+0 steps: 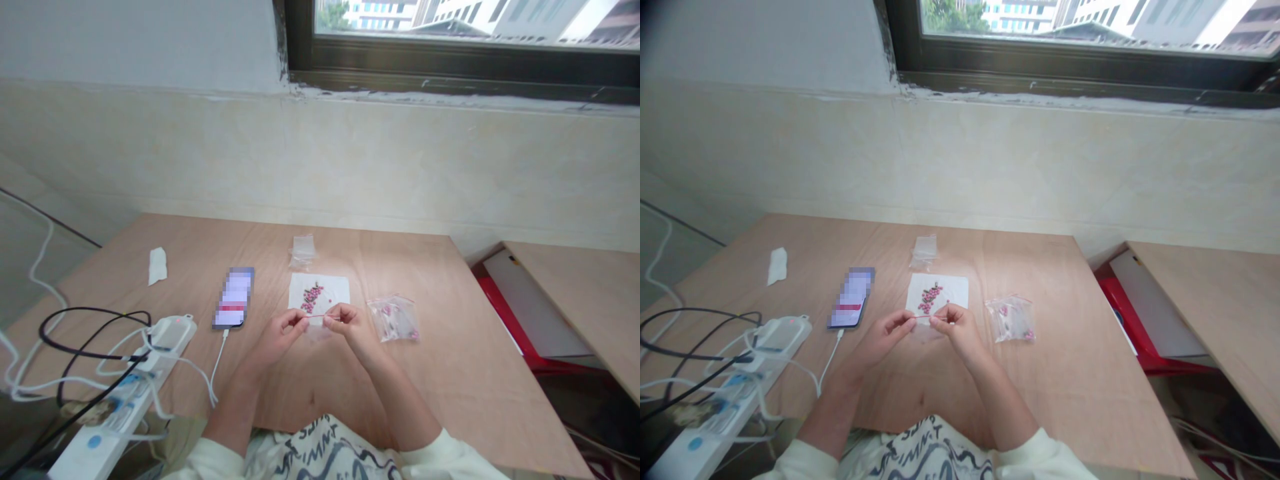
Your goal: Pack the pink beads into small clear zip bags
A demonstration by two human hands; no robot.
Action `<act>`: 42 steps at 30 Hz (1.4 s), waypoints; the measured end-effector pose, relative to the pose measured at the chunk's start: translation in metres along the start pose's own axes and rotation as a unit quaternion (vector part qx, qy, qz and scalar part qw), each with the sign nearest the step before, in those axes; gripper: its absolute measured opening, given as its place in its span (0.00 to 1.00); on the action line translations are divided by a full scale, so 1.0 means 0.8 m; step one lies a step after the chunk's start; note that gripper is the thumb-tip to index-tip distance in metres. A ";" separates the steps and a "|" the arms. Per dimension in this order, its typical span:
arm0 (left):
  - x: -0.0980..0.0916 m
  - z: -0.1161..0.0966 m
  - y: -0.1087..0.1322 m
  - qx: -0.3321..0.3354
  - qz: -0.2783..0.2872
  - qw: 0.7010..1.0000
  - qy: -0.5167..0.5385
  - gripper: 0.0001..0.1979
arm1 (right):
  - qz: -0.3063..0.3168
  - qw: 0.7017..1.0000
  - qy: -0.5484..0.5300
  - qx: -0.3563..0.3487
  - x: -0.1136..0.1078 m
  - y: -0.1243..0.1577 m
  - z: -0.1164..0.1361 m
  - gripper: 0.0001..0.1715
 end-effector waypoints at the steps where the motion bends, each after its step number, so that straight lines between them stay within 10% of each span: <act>1: -0.002 0.000 -0.001 -0.001 -0.011 1.000 0.002 0.11 | 0.004 1.000 -0.001 0.001 0.002 0.000 -0.002 0.13; 8: 0.006 0.004 -0.010 -0.034 0.010 0.997 0.061 0.12 | -0.022 1.000 0.020 0.002 -0.015 0.004 -0.011 0.16; 15: -0.029 0.040 -0.011 -0.077 -0.085 0.993 0.025 0.13 | -0.347 0.925 0.153 -0.022 -0.219 0.037 0.033 0.17; 19: -0.039 0.055 -0.005 -0.103 -0.117 0.987 0.032 0.14 | -0.417 0.812 0.407 0.032 -0.264 0.046 0.026 0.12; 23: -0.037 0.058 -0.001 -0.109 -0.119 0.986 0.033 0.15 | -0.501 0.669 0.549 0.002 -0.245 0.059 0.037 0.19; 25: -0.037 0.061 0.000 -0.113 -0.119 0.986 0.032 0.16 | -0.519 0.646 0.559 -0.031 -0.228 0.057 0.048 0.19; 32: -0.027 0.075 -0.007 -0.109 -0.086 0.990 0.037 0.14 | -0.233 0.811 0.497 -0.202 -0.080 -0.069 0.055 0.17; 36: -0.016 0.073 -0.014 -0.095 -0.048 0.994 0.035 0.14 | -0.106 0.832 0.505 -0.205 0.008 -0.156 0.037 0.25; 42: -0.013 0.075 -0.017 -0.089 -0.027 0.995 0.046 0.14 | -0.061 0.858 0.495 -0.123 0.024 -0.230 0.008 0.18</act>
Point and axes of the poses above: each hand's wrist, its own y-axis away from the middle knuckle, its own x-axis out of the palm, z = x × y, the point moved 8 cm from there along -y, towards the middle knuckle, and after that the axes turned 11 degrees about -y, right-handed, at the moved point
